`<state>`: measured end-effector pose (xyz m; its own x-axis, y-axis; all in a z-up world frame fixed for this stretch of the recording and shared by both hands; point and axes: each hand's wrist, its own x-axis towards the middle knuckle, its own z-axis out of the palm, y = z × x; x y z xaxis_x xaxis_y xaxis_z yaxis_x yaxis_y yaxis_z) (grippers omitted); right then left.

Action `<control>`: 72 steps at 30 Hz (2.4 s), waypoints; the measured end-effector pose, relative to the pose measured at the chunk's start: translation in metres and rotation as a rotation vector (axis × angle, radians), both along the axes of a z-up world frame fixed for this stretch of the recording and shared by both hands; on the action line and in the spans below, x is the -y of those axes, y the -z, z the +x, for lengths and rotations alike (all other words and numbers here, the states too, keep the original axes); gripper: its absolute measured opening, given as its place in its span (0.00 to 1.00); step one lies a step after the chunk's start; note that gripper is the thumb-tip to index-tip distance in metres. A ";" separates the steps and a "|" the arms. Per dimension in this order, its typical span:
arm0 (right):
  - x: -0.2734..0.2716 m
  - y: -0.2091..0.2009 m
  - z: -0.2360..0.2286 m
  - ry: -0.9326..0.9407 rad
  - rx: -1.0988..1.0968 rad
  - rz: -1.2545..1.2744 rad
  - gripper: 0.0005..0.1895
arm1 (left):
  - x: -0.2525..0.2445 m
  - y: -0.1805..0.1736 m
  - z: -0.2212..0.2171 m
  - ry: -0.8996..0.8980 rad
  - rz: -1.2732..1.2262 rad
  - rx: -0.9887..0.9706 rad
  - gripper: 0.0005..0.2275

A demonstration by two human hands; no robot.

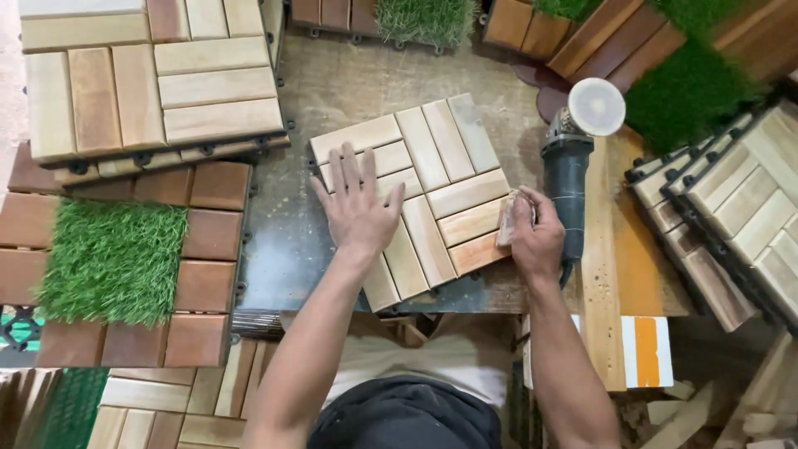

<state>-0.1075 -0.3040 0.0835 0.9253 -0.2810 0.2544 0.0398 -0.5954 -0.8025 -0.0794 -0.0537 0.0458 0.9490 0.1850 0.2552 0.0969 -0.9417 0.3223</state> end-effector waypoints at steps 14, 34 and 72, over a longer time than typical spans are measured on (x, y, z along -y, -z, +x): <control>-0.010 0.008 -0.036 0.164 -0.179 -0.179 0.14 | -0.002 0.013 -0.023 0.087 -0.005 0.019 0.33; -0.090 -0.012 -0.053 -0.443 -0.254 0.000 0.10 | -0.010 0.033 0.062 0.442 -0.008 0.003 0.23; -0.109 0.030 0.013 -0.424 0.428 -0.684 0.05 | -0.012 0.041 0.030 -0.016 -0.051 0.195 0.34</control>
<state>-0.0941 -0.1948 0.0534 0.7048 0.3998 0.5860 0.5772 -0.8034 -0.1461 -0.0499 -0.0412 0.0047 0.8793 0.2167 0.4241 0.0426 -0.9227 0.3832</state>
